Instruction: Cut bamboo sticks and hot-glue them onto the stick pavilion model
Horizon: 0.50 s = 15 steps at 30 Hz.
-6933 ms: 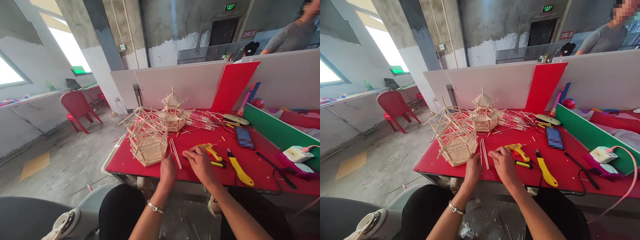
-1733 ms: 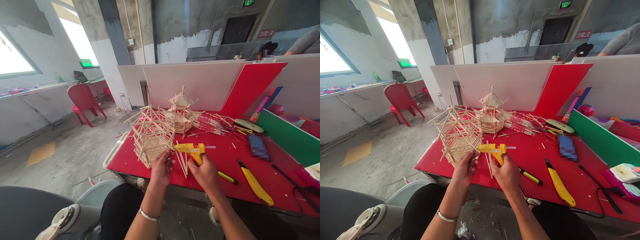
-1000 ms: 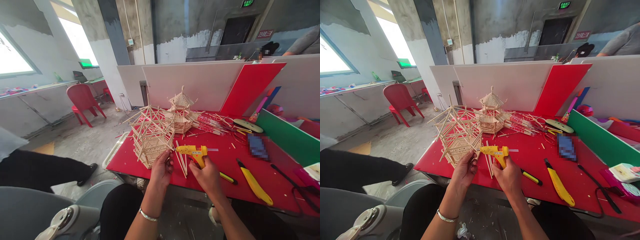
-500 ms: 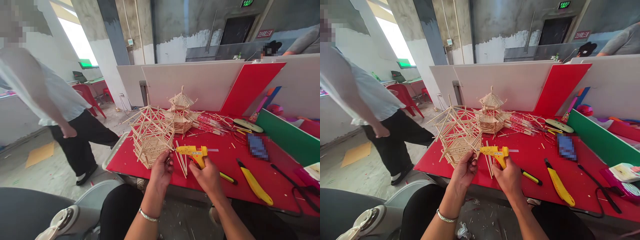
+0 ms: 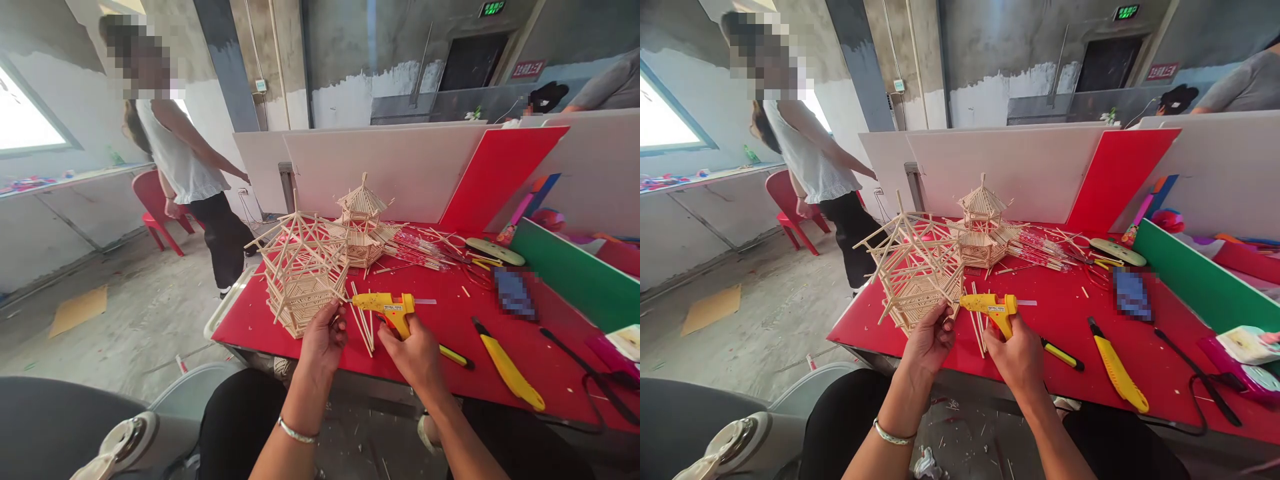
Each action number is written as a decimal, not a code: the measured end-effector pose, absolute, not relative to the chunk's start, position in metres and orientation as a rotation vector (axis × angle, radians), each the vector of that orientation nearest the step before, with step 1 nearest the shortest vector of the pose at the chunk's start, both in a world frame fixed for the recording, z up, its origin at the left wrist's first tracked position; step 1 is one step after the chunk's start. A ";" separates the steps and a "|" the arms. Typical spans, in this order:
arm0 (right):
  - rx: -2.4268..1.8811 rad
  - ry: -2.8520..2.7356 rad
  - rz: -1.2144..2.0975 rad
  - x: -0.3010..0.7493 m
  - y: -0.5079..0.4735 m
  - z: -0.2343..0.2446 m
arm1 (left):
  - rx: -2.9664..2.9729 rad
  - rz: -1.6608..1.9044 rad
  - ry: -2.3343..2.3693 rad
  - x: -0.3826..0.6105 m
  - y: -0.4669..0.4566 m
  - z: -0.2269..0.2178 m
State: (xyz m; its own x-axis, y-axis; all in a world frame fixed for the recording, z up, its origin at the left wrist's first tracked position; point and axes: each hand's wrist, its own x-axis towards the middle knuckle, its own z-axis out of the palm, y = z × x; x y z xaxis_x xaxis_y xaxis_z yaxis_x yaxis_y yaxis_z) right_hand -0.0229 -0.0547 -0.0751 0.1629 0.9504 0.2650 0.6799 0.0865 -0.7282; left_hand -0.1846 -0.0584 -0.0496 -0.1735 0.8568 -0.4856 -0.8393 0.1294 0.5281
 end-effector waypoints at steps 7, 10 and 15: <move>-1.630 -1.590 0.441 -0.022 -0.055 -0.076 | 0.049 1.505 0.886 -0.185 -0.058 -0.051; -1.631 -1.591 0.444 -0.022 -0.055 -0.075 | 0.052 1.508 0.883 -0.185 -0.059 -0.052; -1.631 -1.595 0.443 -0.022 -0.055 -0.075 | 0.053 1.507 0.887 -0.185 -0.059 -0.051</move>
